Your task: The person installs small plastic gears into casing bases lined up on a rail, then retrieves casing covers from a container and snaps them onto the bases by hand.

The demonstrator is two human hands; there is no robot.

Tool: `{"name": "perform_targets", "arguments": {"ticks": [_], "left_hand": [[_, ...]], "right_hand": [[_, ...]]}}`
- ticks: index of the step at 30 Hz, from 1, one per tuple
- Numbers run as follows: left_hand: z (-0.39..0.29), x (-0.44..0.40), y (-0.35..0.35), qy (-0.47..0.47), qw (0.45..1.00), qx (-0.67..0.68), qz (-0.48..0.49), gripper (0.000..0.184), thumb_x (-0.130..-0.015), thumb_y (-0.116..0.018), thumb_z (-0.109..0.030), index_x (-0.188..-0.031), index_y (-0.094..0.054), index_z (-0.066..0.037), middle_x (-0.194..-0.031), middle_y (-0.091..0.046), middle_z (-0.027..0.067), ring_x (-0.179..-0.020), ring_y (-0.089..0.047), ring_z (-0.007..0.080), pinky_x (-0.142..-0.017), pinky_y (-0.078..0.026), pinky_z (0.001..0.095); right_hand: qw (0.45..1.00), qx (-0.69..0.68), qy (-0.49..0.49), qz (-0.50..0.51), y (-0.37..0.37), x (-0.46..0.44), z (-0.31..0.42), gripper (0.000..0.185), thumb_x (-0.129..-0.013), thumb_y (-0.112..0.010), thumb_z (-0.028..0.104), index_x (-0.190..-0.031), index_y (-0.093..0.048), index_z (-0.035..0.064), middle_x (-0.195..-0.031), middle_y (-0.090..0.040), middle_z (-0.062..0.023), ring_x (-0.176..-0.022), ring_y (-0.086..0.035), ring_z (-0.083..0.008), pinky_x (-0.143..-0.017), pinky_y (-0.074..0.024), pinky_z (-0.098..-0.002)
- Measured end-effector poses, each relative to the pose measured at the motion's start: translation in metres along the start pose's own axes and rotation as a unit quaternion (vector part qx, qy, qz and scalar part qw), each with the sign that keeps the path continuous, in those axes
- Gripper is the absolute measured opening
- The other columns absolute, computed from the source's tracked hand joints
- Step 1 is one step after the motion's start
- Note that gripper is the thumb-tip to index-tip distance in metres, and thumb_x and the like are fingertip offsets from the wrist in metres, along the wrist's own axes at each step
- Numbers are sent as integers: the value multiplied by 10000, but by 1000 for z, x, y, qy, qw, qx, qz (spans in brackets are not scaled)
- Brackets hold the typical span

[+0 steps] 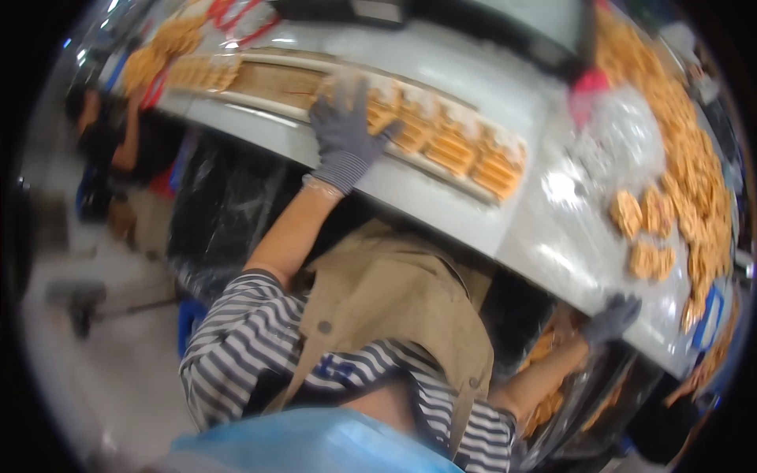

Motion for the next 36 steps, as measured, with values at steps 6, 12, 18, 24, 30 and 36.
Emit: {"name": "perform_targets", "arguments": {"ticks": [6, 12, 18, 24, 30, 36], "left_hand": [[86, -41, 50, 25, 991, -11, -133, 853, -805, -511, -705, -1447, -340, -170, -1433, -311, 199, -1293, -309, 387, -1026, -283, 563], [339, -129, 2, 290, 952, -44, -93, 969, -814, -298, -808, -1444, -347, -73, -1517, -244, 204, -1400, -180, 453, -1088, -130, 642], [452, -154, -80, 242, 969, -28, 40, 918, -808, -276, -814, -1443, -366, -157, -1532, -274, 125, -1384, -252, 416, -1043, -152, 694], [370, -126, -56, 229, 973, -34, 19, 873, -820, -327, -788, -1415, -396, -153, -1497, -323, 144, -1352, -306, 401, -1028, -193, 674], [259, -92, -39, 201, 978, -53, 1, 849, -845, -340, -758, -1365, -438, -94, -1435, -392, 155, -1284, -384, 387, -982, -273, 652], [203, -70, -33, 182, 981, -70, -9, 820, -857, -374, -731, -1352, -453, -82, -1421, -399, 166, -1268, -396, 385, -1002, -264, 649]], "right_hand": [[1000, 12, -16, -23, -8, 12, 11, 482, -953, -559, 271, -1335, -457, -5, -1244, -553, -129, -1047, -572, -231, -875, -483, -317], [999, 1, -43, -30, -4, 7, 6, 463, -962, -535, 249, -1334, -452, -14, -1267, -542, -129, -1053, -570, -223, -882, -486, -319], [998, 39, -38, -31, 41, -1, -10, 422, -955, -528, 237, -1310, -490, 11, -1233, -588, -118, -1008, -607, -245, -836, -503, -324], [988, 111, -8, -111, 108, 28, -2, 356, -961, -486, 162, -1222, -548, -72, -1170, -621, -156, -987, -627, -241, -849, -512, -316], [787, 562, 246, -59, 184, 41, -27, 302, -923, -529, 91, -1182, -589, -50, -1183, -608, -162, -1012, -618, -227, -838, -529, -322], [954, 193, -6, -232, 159, 83, 13, 281, -924, -511, 52, -1168, -594, -59, -1151, -610, -162, -972, -624, -238, -791, -543, -303]]}}
Point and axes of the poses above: each hand's wrist, its own x-axis away from the middle knuckle, its own y-axis out of the back of the hand, z = x × y, the point moved 8 cm from there along -x, towards the middle knuckle
